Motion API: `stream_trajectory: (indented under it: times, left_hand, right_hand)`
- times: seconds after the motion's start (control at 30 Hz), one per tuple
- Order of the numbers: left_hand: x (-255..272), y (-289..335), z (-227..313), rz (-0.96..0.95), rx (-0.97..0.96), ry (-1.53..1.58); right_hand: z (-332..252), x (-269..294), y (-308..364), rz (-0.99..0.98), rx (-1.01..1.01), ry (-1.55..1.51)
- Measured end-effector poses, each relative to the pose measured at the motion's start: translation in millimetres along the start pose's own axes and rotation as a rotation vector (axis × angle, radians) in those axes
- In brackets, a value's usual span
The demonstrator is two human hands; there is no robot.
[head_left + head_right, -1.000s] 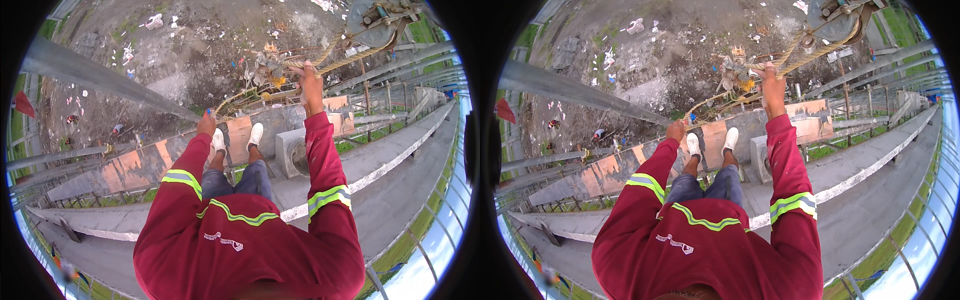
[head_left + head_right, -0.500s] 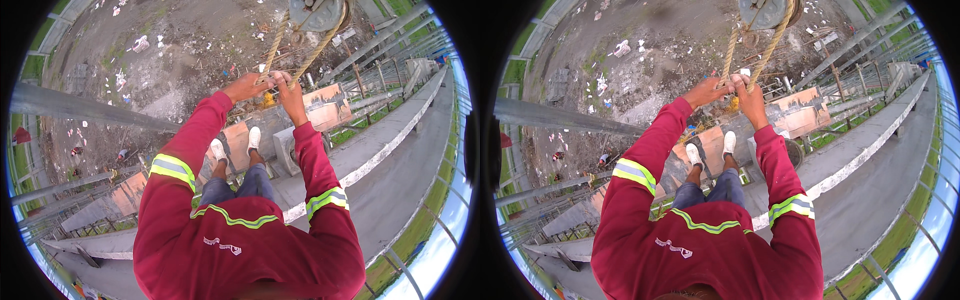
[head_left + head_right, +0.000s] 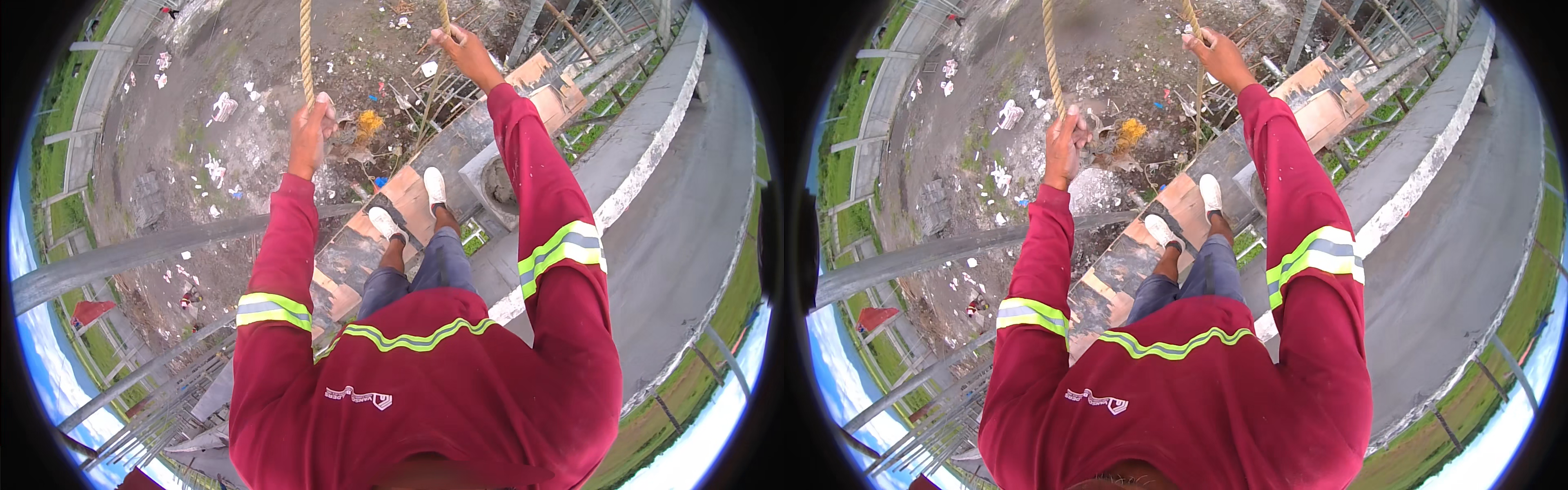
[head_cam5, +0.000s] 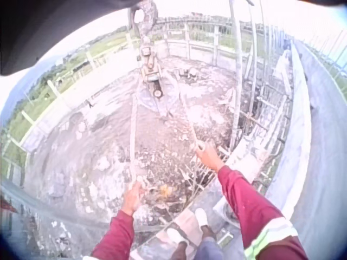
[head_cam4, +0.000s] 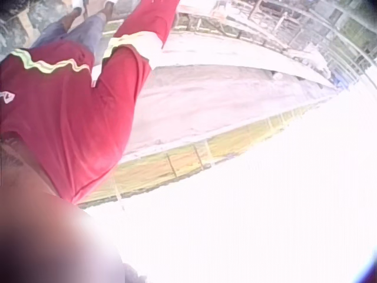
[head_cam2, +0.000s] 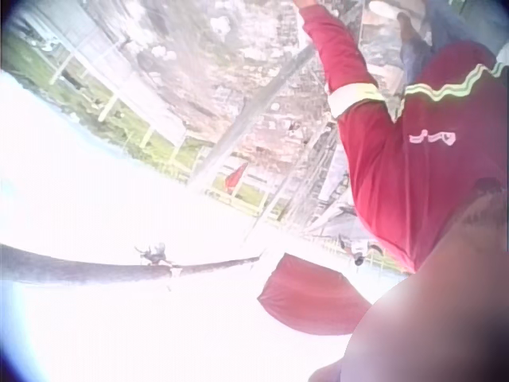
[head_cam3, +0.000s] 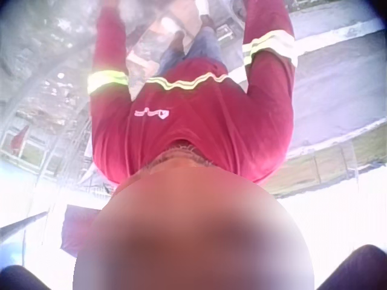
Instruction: The person stands on a narrow concrete beam at a construction site, uses a rope and hook to receive a bucket of wet concrete, and pours the concrete into a formwork section. The person then returns the empty bucket and repeats the cycle.
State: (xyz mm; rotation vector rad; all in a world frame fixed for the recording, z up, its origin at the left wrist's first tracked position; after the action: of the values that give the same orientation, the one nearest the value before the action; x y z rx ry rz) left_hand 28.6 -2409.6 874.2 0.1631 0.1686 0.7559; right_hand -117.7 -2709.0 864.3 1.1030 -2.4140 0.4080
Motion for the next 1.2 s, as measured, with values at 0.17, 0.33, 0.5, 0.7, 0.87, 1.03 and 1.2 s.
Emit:
stream_trajectory:
  times: [0.17, 0.33, 0.5, 0.7, 0.87, 1.03, 1.2]
  left_hand:
    - [7.9, 5.6, -1.1, 0.074, 0.019, 0.071]
    - [-12.2, 22.1, 6.9, 0.046, 0.020, 0.166]
    - [-34.3, 35.3, 16.1, 0.038, 0.017, 0.249]
    - [-53.1, 46.1, 28.4, 0.062, 0.078, 0.383]
    - [-71.2, 52.2, 54.1, 0.057, 0.110, 0.497]
    - [-89.8, 57.1, 89.4, 0.004, 0.073, 0.482]
    - [-102.7, 65.5, 106.0, -0.037, 0.065, 0.511]
  right_hand:
    - [18.2, 2.6, 28.0, 0.157, 0.021, -0.213]
    - [115.7, 81.2, 182.7, 0.710, -0.346, -0.372]
    - [138.9, 114.0, 407.3, 1.253, -0.767, 0.342]
    - [209.2, 48.4, 431.2, 0.745, -0.819, -0.267]
    - [185.2, 39.7, 394.1, 0.699, -0.701, -0.192]
    - [133.4, -2.8, 351.9, 0.586, -0.625, -0.496]
    - [94.0, -63.1, 317.5, 0.418, -0.584, -0.556]
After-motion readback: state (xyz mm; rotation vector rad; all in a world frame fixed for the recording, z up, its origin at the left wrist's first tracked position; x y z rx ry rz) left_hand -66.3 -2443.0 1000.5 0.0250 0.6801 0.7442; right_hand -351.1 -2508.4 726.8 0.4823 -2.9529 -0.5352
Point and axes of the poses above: each hand's wrist, its own y-axis away from the middle knuckle, its own x-axis out of the back of the hand, z = x × y, the point moved 9 cm from there along -y, towards the middle knuckle
